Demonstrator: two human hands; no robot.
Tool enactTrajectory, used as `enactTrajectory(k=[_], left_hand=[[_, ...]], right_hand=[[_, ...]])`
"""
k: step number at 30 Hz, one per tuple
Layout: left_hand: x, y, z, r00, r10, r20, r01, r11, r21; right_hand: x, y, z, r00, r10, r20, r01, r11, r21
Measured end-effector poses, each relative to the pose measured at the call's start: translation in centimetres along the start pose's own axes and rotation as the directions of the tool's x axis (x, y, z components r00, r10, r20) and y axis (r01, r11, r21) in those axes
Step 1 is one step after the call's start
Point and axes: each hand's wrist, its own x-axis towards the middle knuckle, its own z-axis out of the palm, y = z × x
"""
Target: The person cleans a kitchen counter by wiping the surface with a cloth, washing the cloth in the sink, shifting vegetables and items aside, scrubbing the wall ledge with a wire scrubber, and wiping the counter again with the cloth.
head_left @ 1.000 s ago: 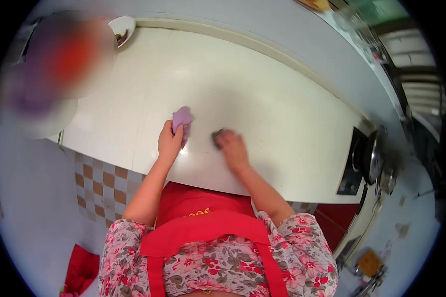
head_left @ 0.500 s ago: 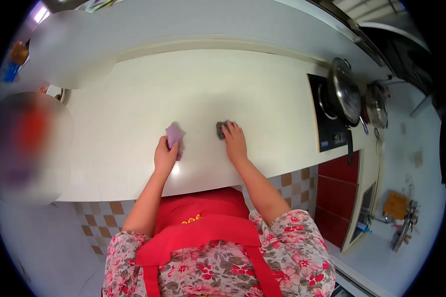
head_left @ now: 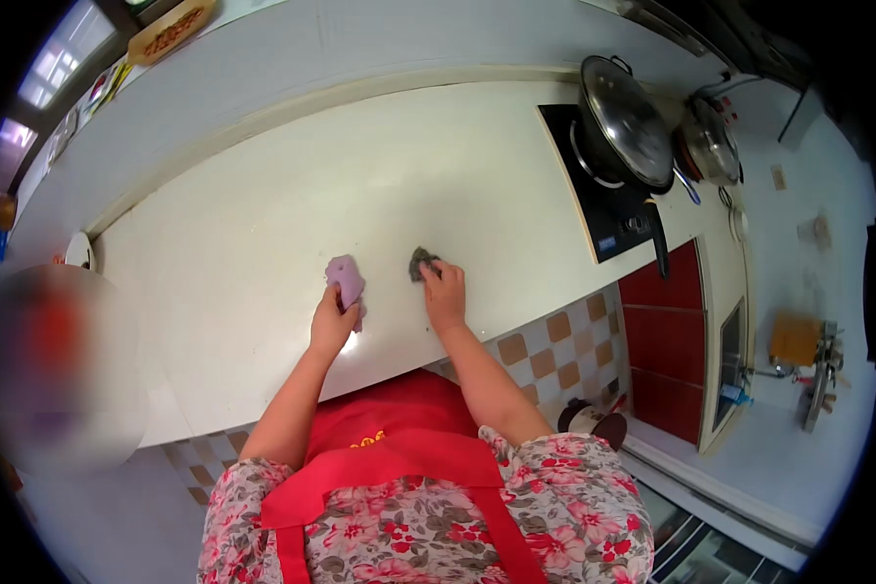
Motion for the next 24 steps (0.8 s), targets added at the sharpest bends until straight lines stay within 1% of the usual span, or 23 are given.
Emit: enactTrajectory(k=[1, 2, 3, 5, 6, 7, 8, 9, 10, 11, 13, 14, 15, 16, 18, 19, 21, 22, 23, 24], left_hand=[[0.2, -0.2, -0.1, 1.0, -0.009, 0.007, 0.009, 1.0, 0.004], [0.3, -0.4, -0.3, 1.0, -0.019, 0.013, 0.019, 1.0, 0.008], [0.5, -0.7, -0.4, 1.0, -0.005, 0.027, 0.005, 1.0, 0.018], [0.9, -1.3, -0.4, 0.996, 0.083, -0.025, -0.082, 0.994, 0.067], [1.2, -1.2, -0.1, 0.996, 0.088, -0.017, -0.087, 0.994, 0.066], [1.3, -1.1, 0.3, 0.998, 0.067, 0.007, -0.067, 0.998, -0.011], [1.2, -1.0, 0.6, 0.999, 0.042, 0.029, -0.039, 0.996, -0.085], [0.8, -0.8, 0.9, 0.999, 0.031, 0.029, -0.029, 0.997, -0.078], [0.7, -0.4, 1.4, 0.997, 0.057, 0.046, -0.053, 0.996, -0.075], [0.9, 0.2, 1.9, 0.994, 0.091, 0.064, -0.086, 0.993, -0.079], [1.2, 1.1, 2.8, 0.988, 0.116, 0.098, -0.105, 0.989, -0.108], [1.2, 1.6, 3.1, 0.986, 0.113, 0.12, -0.1, 0.989, -0.11], [1.4, 2.0, 3.0, 0.984, 0.115, 0.138, -0.1, 0.989, -0.112], [1.8, 2.4, 3.0, 0.982, 0.128, 0.141, -0.113, 0.987, -0.113], [2.1, 2.2, 3.6, 0.984, 0.144, 0.105, -0.13, 0.983, -0.129], [2.4, 1.9, 4.0, 0.982, 0.153, 0.108, -0.139, 0.981, -0.132], [3.1, 0.5, 4.5, 0.983, 0.128, 0.129, -0.123, 0.991, -0.046], [3.0, 0.2, 4.7, 0.982, 0.136, 0.131, -0.131, 0.99, -0.046], [2.8, 0.5, 5.0, 0.985, 0.123, 0.125, -0.122, 0.992, -0.013], [2.9, 0.8, 5.4, 0.987, 0.109, 0.119, -0.112, 0.993, 0.02]], right_hand=[[-0.3, 0.8, -0.7, 0.988, -0.155, 0.023, 0.156, 0.988, -0.023], [-0.2, 1.2, -1.6, 0.951, -0.305, 0.051, 0.307, 0.951, -0.043], [0.7, 2.3, -2.2, 0.972, 0.226, 0.069, -0.235, 0.959, 0.16], [2.9, 5.8, -4.9, 0.911, 0.398, -0.112, -0.392, 0.917, 0.071], [3.6, 7.3, -6.1, 0.955, 0.097, -0.279, -0.161, 0.963, -0.217], [4.8, 8.3, -6.2, 0.916, 0.134, -0.379, -0.23, 0.947, -0.222], [6.1, 8.2, -5.5, 0.876, 0.265, -0.403, -0.329, 0.939, -0.096], [6.6, 7.5, -4.5, 0.822, 0.401, -0.404, -0.425, 0.905, 0.034], [6.4, 4.6, -4.3, 0.818, 0.511, -0.264, -0.481, 0.86, 0.172], [6.6, 1.2, -3.9, 0.801, 0.587, -0.117, -0.536, 0.791, 0.295], [3.6, -2.3, -1.4, 0.879, 0.476, -0.032, -0.455, 0.857, 0.242], [1.6, -2.1, -1.0, 0.981, 0.192, -0.032, -0.187, 0.976, 0.114], [0.0, -1.8, -0.5, 0.994, -0.11, 0.004, 0.11, 0.994, -0.011], [-0.8, -1.5, -0.8, 0.994, -0.112, -0.009, 0.112, 0.994, -0.015], [-2.0, 0.5, -2.6, 0.988, -0.146, 0.049, 0.146, 0.989, 0.006], [-1.9, 2.0, -3.5, 0.996, -0.086, 0.001, 0.086, 0.993, -0.085], [-1.3, 5.0, -5.5, 0.992, 0.044, -0.12, -0.069, 0.973, -0.219], [-0.9, 6.2, -6.6, 0.984, 0.1, -0.145, -0.139, 0.946, -0.294], [-0.2, 7.2, -7.3, 0.983, 0.099, -0.155, -0.142, 0.945, -0.294], [0.8, 8.3, -7.7, 0.97, 0.117, -0.213, -0.184, 0.926, -0.33]])
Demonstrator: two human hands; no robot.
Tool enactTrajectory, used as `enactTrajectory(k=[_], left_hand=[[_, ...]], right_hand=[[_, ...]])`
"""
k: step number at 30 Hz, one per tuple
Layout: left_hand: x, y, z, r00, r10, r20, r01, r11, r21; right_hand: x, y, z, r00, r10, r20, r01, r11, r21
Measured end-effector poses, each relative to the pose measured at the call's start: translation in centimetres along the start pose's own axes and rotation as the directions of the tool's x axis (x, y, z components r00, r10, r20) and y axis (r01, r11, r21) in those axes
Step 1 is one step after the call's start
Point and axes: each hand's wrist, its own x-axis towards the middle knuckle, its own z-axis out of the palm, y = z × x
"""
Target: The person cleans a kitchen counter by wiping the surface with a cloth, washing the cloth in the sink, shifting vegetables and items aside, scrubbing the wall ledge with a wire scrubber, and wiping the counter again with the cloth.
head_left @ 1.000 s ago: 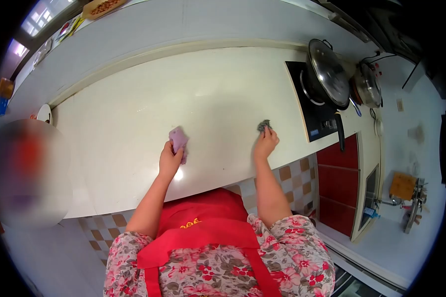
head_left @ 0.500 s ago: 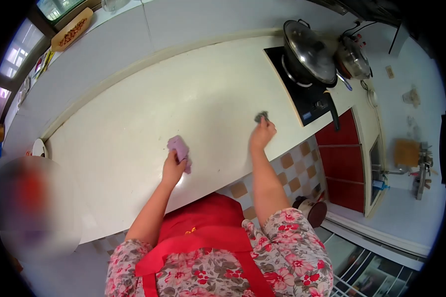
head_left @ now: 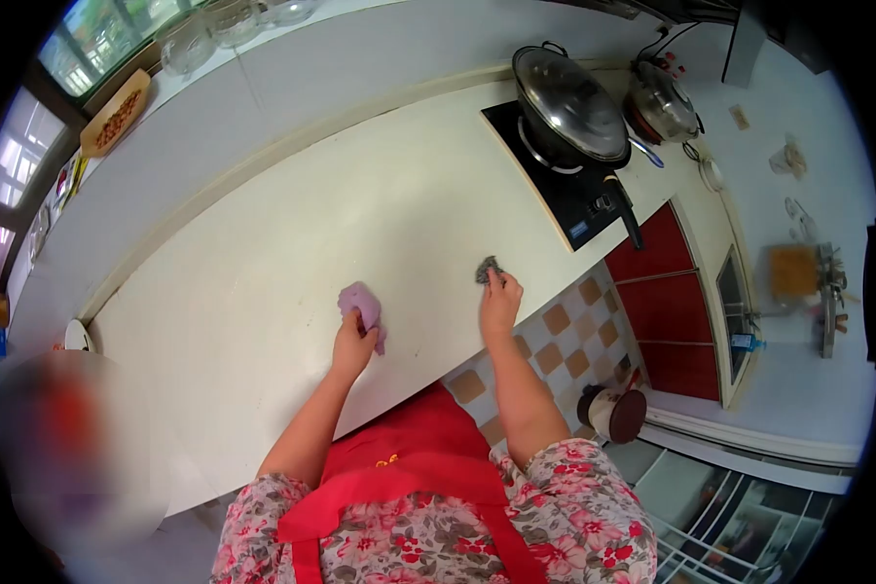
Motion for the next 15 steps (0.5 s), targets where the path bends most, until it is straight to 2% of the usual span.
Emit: enactTrajectory(k=[2, 5, 8, 11, 13, 15], left_hand=[[0.3, 1.0, 0.6, 1.0, 0.002, -0.009, -0.002, 1.0, 0.025], [1.2, 2.5, 1.9, 1.0, -0.013, -0.026, 0.014, 0.998, 0.059], [3.1, 3.2, 4.0, 0.997, -0.033, -0.063, 0.032, 0.999, -0.025], [4.5, 5.4, 6.5, 0.994, -0.054, -0.097, 0.054, 0.999, -0.003], [6.1, 5.8, 8.4, 0.992, -0.03, -0.126, 0.023, 0.998, -0.06], [7.3, 7.8, 10.1, 0.986, -0.071, -0.153, 0.061, 0.996, -0.07]], right_hand=[[2.4, 1.7, 0.6, 0.997, 0.067, -0.039, -0.069, 0.995, -0.076], [6.7, 4.0, 1.9, 0.987, 0.155, -0.05, -0.158, 0.985, -0.063], [11.6, 6.0, 3.3, 0.974, 0.216, -0.063, -0.22, 0.972, -0.08], [16.6, 7.9, 5.1, 0.982, 0.148, -0.119, -0.161, 0.982, -0.102], [19.8, 8.8, 6.8, 0.985, 0.138, -0.099, -0.145, 0.988, -0.058], [23.2, 8.1, 7.5, 0.996, -0.085, -0.017, 0.085, 0.996, -0.024]])
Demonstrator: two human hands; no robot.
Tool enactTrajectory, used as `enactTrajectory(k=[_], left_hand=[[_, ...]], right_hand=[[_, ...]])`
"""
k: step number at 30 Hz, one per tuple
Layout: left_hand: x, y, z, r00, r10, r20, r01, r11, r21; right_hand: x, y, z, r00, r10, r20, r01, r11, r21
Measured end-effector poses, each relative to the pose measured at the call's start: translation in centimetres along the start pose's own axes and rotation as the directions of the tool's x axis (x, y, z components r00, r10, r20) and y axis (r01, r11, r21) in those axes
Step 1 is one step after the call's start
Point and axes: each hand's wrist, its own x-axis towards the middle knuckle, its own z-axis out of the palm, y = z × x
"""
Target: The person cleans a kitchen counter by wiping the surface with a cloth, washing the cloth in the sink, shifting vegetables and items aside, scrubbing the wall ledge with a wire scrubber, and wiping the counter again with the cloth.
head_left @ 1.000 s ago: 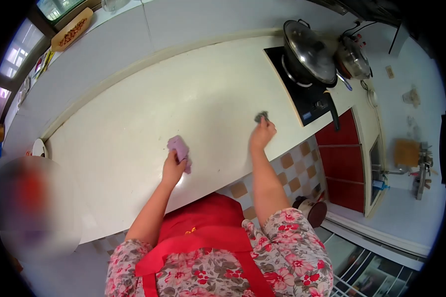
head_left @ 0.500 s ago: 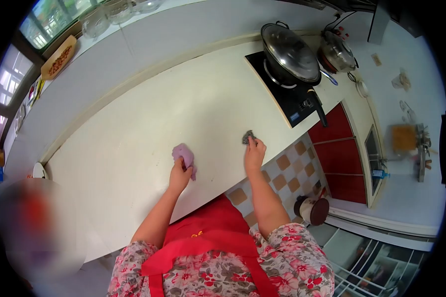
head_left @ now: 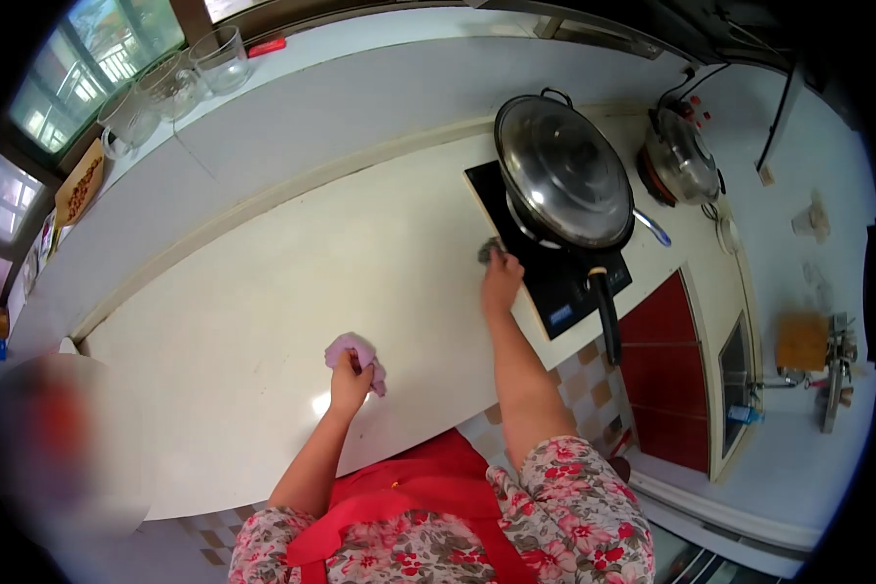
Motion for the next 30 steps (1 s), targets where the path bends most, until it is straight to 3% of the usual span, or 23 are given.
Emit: enactTrajectory(k=[2, 4, 5, 6, 8, 9, 10, 12, 13, 19, 20, 21, 22, 23, 24, 25, 26, 27, 28, 30], left_hand=[[0.8, 1.9, 1.5, 0.993, -0.12, 0.003, 0.12, 0.992, -0.041], [1.5, 1.8, 2.6, 0.99, -0.14, -0.017, 0.138, 0.988, -0.067], [1.9, 0.7, 2.9, 0.995, -0.086, -0.059, 0.084, 0.995, -0.045], [2.4, 0.6, 3.3, 0.995, -0.028, -0.101, 0.026, 0.999, -0.021], [2.8, 0.6, 3.8, 0.99, -0.054, -0.131, 0.049, 0.998, -0.042], [2.8, 0.6, 3.9, 0.988, -0.062, -0.143, 0.057, 0.998, -0.037], [2.5, 0.5, 4.0, 0.986, -0.072, -0.152, 0.069, 0.997, -0.03], [2.3, 3.0, 3.9, 0.982, -0.122, -0.145, 0.119, 0.992, -0.03], [2.2, 3.9, 3.9, 0.977, -0.161, -0.139, 0.158, 0.987, -0.034], [2.3, 1.1, 3.9, 0.987, -0.031, -0.155, 0.034, 0.999, 0.018], [2.5, 0.8, 3.8, 0.993, -0.019, -0.119, 0.022, 0.999, 0.026], [2.5, 0.5, 3.7, 0.993, -0.024, -0.112, 0.022, 1.0, -0.023], [2.4, 0.4, 3.8, 0.994, -0.031, -0.101, 0.024, 0.997, -0.071], [2.3, 1.0, 3.8, 0.991, -0.08, -0.111, 0.068, 0.993, -0.101], [2.7, 1.3, 3.9, 0.995, -0.06, -0.077, 0.053, 0.994, -0.09], [2.9, 1.4, 3.9, 0.992, -0.075, -0.098, 0.057, 0.984, -0.168], [3.0, 1.4, 3.9, 0.987, -0.099, -0.126, 0.065, 0.966, -0.25], [3.3, 1.1, 4.0, 0.985, -0.13, -0.114, 0.095, 0.958, -0.27], [3.6, 0.8, 3.9, 0.986, -0.127, -0.106, 0.095, 0.958, -0.269], [3.9, 1.6, 4.7, 0.991, -0.089, -0.096, 0.057, 0.954, -0.294]], right_hand=[[3.6, -0.3, 0.5, 0.996, -0.047, 0.077, 0.038, 0.992, 0.116], [7.0, -0.9, 1.0, 0.993, 0.013, -0.117, -0.004, 0.998, 0.07], [8.5, 0.0, 2.8, 0.991, 0.003, -0.137, -0.018, 0.994, -0.108], [9.8, 0.2, 4.3, 0.99, -0.005, -0.14, -0.009, 0.995, -0.101], [11.9, -0.3, 6.6, 0.993, 0.031, -0.11, -0.057, 0.968, -0.243], [12.6, -1.0, 7.4, 0.993, 0.09, -0.073, -0.088, 0.996, 0.03], [12.2, -1.3, 7.8, 0.994, 0.089, -0.066, -0.087, 0.996, 0.032], [11.1, -4.0, 4.6, 0.988, -0.128, 0.091, 0.132, 0.991, -0.035], [10.4, -4.3, 4.5, 0.967, -0.119, 0.225, 0.119, 0.993, 0.015], [3.0, -3.3, 2.0, 0.957, -0.163, 0.239, 0.146, 0.985, 0.087], [1.4, -3.9, 1.6, 0.94, 0.0, 0.341, -0.098, 0.958, 0.271], [0.3, -4.8, -0.1, 0.905, 0.053, 0.422, -0.211, 0.917, 0.338], [-1.3, -4.0, -0.2, 0.947, -0.185, 0.262, 0.038, 0.875, 0.482], [-1.8, -3.9, -0.4, 0.948, -0.166, 0.271, -0.035, 0.792, 0.61], [-2.2, -3.8, -0.8, 0.958, -0.133, 0.254, -0.048, 0.801, 0.597], [-2.6, -3.8, -1.3, 0.881, 0.15, 0.448, -0.452, 0.547, 0.705], [-3.1, -3.4, -1.9, 0.675, 0.313, 0.668, -0.729, 0.148, 0.668], [-4.0, -1.7, -2.7, 0.601, 0.208, 0.771, -0.744, -0.206, 0.636], [-5.0, -0.3, -3.4, 0.603, 0.216, 0.768, -0.74, -0.207, 0.64], [-7.2, 3.5, -4.1, 0.477, 0.001, 0.879, -0.584, -0.747, 0.317]])
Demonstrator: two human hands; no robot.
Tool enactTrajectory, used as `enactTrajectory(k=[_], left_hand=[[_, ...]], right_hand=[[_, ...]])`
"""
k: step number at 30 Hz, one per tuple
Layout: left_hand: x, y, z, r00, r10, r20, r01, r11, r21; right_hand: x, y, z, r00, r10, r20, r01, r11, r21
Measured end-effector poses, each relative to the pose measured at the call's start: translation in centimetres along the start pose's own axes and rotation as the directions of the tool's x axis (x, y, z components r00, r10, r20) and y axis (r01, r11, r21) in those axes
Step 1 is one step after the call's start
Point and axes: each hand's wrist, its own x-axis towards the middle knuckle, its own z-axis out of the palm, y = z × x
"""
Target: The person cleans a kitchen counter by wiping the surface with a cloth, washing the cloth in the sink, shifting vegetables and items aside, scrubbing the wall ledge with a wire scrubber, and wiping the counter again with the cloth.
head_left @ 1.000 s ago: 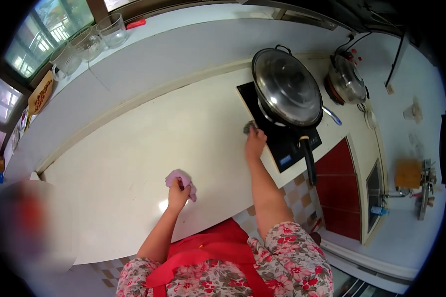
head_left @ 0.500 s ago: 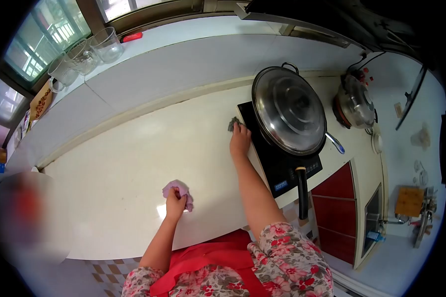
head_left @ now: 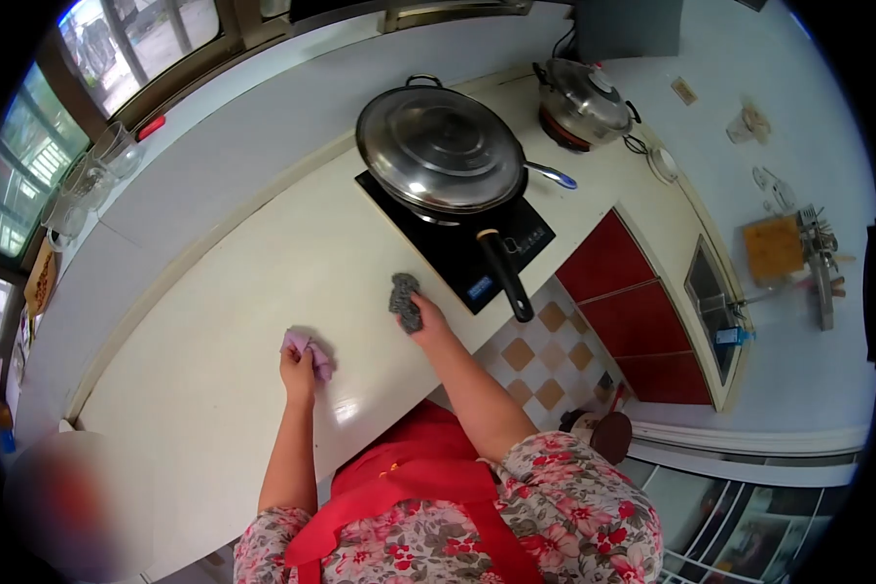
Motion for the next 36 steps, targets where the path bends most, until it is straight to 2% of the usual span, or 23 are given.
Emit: enactTrajectory(k=[2, 3, 5, 6, 7, 9, 10, 11, 12, 14, 16, 17, 19, 20, 22, 24, 26, 27, 29, 30, 32, 34, 36], left_hand=[[-1.0, 0.5, 1.4, 0.997, -0.072, -0.01, 0.072, 0.997, -0.033], [-1.2, 0.1, 2.1, 0.992, 0.124, -0.007, -0.123, 0.989, 0.079], [-0.3, -1.0, 3.0, 0.949, 0.315, 0.004, -0.31, 0.933, 0.181], [0.4, -1.5, 3.1, 0.967, 0.248, 0.053, -0.254, 0.94, 0.229], [0.8, -2.5, 3.6, 0.976, 0.215, 0.046, -0.219, 0.944, 0.247], [1.2, -3.0, 5.0, 0.973, 0.228, 0.016, -0.223, 0.933, 0.282], [1.1, -2.9, 5.3, 0.964, 0.267, -0.018, -0.249, 0.918, 0.308], [0.7, -2.5, 5.8, 0.98, 0.189, -0.063, -0.177, 0.971, 0.163], [0.4, -1.9, 6.1, 0.989, 0.114, -0.094, -0.114, 0.993, 0.003], [-0.9, -0.5, 6.2, 0.992, 0.079, -0.099, -0.096, 0.978, -0.185], [-2.4, 1.3, 6.5, 0.994, 0.032, -0.103, -0.061, 0.954, -0.292], [-3.1, 2.4, 7.0, 0.996, -0.012, -0.091, -0.019, 0.941, -0.337], [-5.8, 5.6, 7.2, 0.993, -0.062, -0.098, 0.023, 0.933, -0.359], [-6.9, 6.7, 6.9, 0.992, -0.1, -0.073, 0.067, 0.927, -0.368], [-8.2, 7.3, 6.1, 0.991, -0.124, -0.05, 0.094, 0.914, -0.395], [-9.7, 8.3, 5.5, 0.982, -0.151, 0.111, 0.184, 0.89, -0.418], [-11.4, 8.7, 4.5, 0.977, -0.169, 0.129, 0.208, 0.89, -0.405], [-11.9, 8.7, 3.3, 0.969, -0.177, 0.175, 0.232, 0.894, -0.382], [-12.6, 8.3, 0.1, 0.973, -0.218, 0.08, 0.231, 0.942, -0.241], [-12.8, 7.9, -1.5, 0.969, -0.249, -0.002, 0.247, 0.965, -0.09], [-12.3, 5.1, -5.4, 0.985, -0.164, -0.056, 0.153, 0.976, -0.158], [-11.6, 3.0, -9.3, 0.989, -0.143, -0.048, 0.13, 0.969, -0.212], [-12.0, 3.2, -10.9, 0.996, -0.094, -0.004, 0.089, 0.952, -0.292]], right_hand=[[-3.3, -3.0, -2.3, 0.998, -0.015, -0.054, 0.022, 0.993, 0.116], [-4.9, -4.8, -3.2, 0.994, -0.016, -0.105, 0.04, 0.973, 0.229], [-4.9, -9.2, -7.8, 0.999, 0.004, -0.05, 0.014, 0.938, 0.345], [-6.2, -11.1, -7.7, 0.958, -0.167, -0.233, 0.243, 0.904, 0.352], [-7.0, -13.8, -7.1, 0.947, -0.178, -0.267, 0.249, 0.933, 0.262], [-4.8, -20.0, -7.7, 0.958, -0.253, -0.134, 0.271, 0.952, 0.14], [-3.0, -23.3, -7.1, 0.859, -0.312, -0.406, 0.356, 0.934, 0.036], [-2.5, -26.3, -5.7, 0.872, -0.306, -0.381, 0.388, 0.908, 0.157], [-0.4, -28.9, -6.5, 0.888, -0.418, -0.191, 0.431, 0.902, 0.032], [-1.3, -30.6, -3.6, 0.853, -0.481, -0.204, 0.49, 0.871, -0.004], [-2.3, -27.4, -3.2, 0.809, -0.547, -0.214, 0.531, 0.837, -0.13], [2.5, -26.7, -10.7, 0.847, -0.503, -0.171, 0.444, 0.847, -0.294], [-2.7, -17.8, -7.6, 0.897, -0.406, 0.175, 0.44, 0.781, -0.443], [-4.8, -12.5, -4.4, 0.937, -0.34, 0.074, 0.278, 0.601, -0.749], [-7.1, -5.5, -1.0, 0.992, 0.044, 0.12, 0.082, 0.499, -0.862], [-7.2, -0.7, 2.6, 0.934, 0.354, -0.041, -0.241, 0.543, -0.805], [-6.7, 2.4, 5.3, 0.838, 0.545, 0.032, -0.423, 0.686, -0.592], [-6.4, 3.8, 5.4, 0.828, 0.559, 0.035, -0.431, 0.676, -0.598], [-6.0, 5.9, 6.0, 0.956, 0.273, 0.106, -0.026, 0.442, -0.897], [-6.1, 6.5, 6.6, 0.957, 0.272, 0.105, -0.026, 0.439, -0.898], [-6.9, 7.5, 8.2, 0.994, 0.04, 0.104, 0.076, 0.439, -0.895], [-7.5, 9.6, 9.0, 0.988, 0.055, 0.141, 0.102, 0.446, -0.889], [-7.8, 13.0, 9.7, 0.967, 0.238, 0.091, 0.051, 0.17, -0.984]])
